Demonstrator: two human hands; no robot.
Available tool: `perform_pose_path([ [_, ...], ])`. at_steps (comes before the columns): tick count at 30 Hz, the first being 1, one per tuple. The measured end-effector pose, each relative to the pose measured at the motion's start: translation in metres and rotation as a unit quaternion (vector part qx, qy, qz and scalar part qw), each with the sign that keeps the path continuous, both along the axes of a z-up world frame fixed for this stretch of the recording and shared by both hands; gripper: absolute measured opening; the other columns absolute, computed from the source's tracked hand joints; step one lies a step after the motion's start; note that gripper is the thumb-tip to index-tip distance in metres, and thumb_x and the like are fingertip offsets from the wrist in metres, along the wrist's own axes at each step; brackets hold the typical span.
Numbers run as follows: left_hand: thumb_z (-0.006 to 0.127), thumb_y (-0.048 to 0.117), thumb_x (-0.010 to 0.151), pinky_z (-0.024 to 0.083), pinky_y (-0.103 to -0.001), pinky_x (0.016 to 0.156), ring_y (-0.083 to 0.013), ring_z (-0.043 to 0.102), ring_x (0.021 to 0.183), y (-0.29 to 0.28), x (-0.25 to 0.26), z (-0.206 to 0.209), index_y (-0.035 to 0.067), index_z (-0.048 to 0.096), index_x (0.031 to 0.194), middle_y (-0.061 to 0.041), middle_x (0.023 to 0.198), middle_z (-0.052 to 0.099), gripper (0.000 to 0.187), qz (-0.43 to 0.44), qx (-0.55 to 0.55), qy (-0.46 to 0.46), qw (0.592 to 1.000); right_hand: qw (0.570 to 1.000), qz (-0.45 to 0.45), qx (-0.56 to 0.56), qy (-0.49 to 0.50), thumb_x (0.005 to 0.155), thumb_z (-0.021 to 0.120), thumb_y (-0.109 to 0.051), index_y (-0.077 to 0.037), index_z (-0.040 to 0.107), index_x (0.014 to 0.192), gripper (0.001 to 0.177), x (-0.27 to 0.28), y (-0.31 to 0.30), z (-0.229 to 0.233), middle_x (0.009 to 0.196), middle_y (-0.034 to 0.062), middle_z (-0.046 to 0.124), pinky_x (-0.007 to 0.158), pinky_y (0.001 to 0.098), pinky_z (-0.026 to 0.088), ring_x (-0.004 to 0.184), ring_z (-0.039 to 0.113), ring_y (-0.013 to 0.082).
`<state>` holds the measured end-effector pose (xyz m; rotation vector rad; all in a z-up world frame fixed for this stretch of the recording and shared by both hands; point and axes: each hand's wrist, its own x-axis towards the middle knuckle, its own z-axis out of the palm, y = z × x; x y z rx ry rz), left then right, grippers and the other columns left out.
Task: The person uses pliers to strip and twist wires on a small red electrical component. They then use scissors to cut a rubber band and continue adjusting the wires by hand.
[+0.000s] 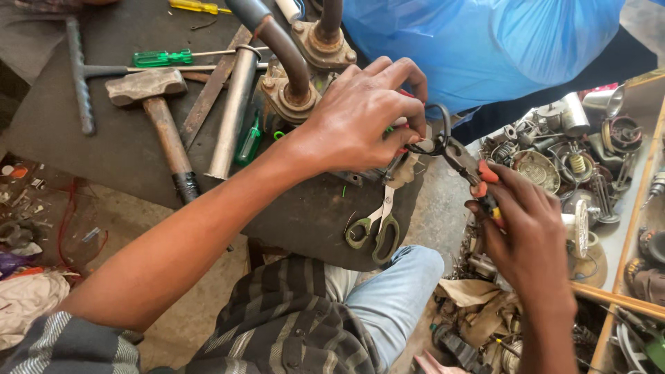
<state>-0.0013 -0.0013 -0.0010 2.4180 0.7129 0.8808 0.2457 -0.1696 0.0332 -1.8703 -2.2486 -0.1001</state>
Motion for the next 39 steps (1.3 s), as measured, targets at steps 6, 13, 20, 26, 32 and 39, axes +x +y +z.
perform_pose_path([
  [6,0.077,0.016,0.079,0.045,-0.045,0.084,-0.0225,0.057,0.107,0.001,0.0,-0.003,0.018,0.078,0.082,0.0,0.112,0.06,0.004,-0.002,0.025,-0.023,0.999,0.994,0.022,-0.094,0.042,0.088,0.073,-0.021,-0.001,0.071,0.122,0.039,0.011,0.017,0.017,0.149,0.0083,0.063,0.091,0.0432,0.054,0.11,0.07,0.0335],
  [13,0.077,0.015,0.078,0.045,-0.045,0.084,-0.0225,0.058,0.106,0.001,0.001,-0.004,0.018,0.079,0.08,0.001,0.111,0.061,0.005,0.003,0.023,-0.032,0.999,0.99,0.029,-0.126,0.065,0.09,0.071,-0.021,-0.001,0.071,0.122,0.038,0.012,0.026,0.025,0.136,0.0132,0.068,0.077,0.0408,0.056,0.09,0.074,0.0316],
  [20,0.078,0.015,0.077,0.046,-0.045,0.084,-0.0223,0.057,0.106,0.0,0.001,-0.003,0.019,0.079,0.079,0.002,0.11,0.061,0.004,0.001,0.017,-0.039,0.999,0.986,-0.03,-0.159,0.047,0.088,0.071,-0.021,0.001,0.07,0.114,0.034,0.012,0.025,0.035,0.087,0.0161,0.068,0.057,0.0415,0.049,0.059,0.062,0.0267],
  [26,0.08,0.016,0.075,0.045,-0.045,0.085,-0.0222,0.056,0.106,-0.003,0.002,-0.002,0.019,0.078,0.077,0.001,0.109,0.058,0.004,0.013,0.022,-0.043,0.999,0.94,-0.109,-0.323,0.033,0.093,0.077,-0.033,-0.008,0.075,0.117,0.035,0.045,0.041,0.036,0.062,0.0137,0.062,0.055,0.0397,0.046,0.055,0.059,0.0226],
  [32,0.083,0.019,0.076,0.044,-0.045,0.085,-0.0222,0.055,0.106,-0.005,0.002,-0.001,0.019,0.077,0.077,0.0,0.107,0.056,0.006,0.008,0.031,-0.057,0.998,0.868,-0.017,-0.391,0.304,0.07,0.09,-0.026,-0.001,0.058,0.135,0.077,0.082,0.061,0.017,0.08,-0.0013,0.069,0.058,0.0267,0.053,0.068,0.065,0.009],
  [39,0.082,0.017,0.075,0.047,-0.044,0.081,-0.0242,0.057,0.106,-0.001,0.001,-0.002,0.017,0.076,0.078,-0.002,0.11,0.059,0.007,-0.003,0.037,-0.056,0.998,0.918,-0.114,-0.35,0.15,0.054,0.098,-0.018,-0.008,0.053,0.131,0.089,0.072,0.047,0.02,0.08,0.0111,0.063,0.059,0.0333,0.047,0.068,0.056,0.0185],
])
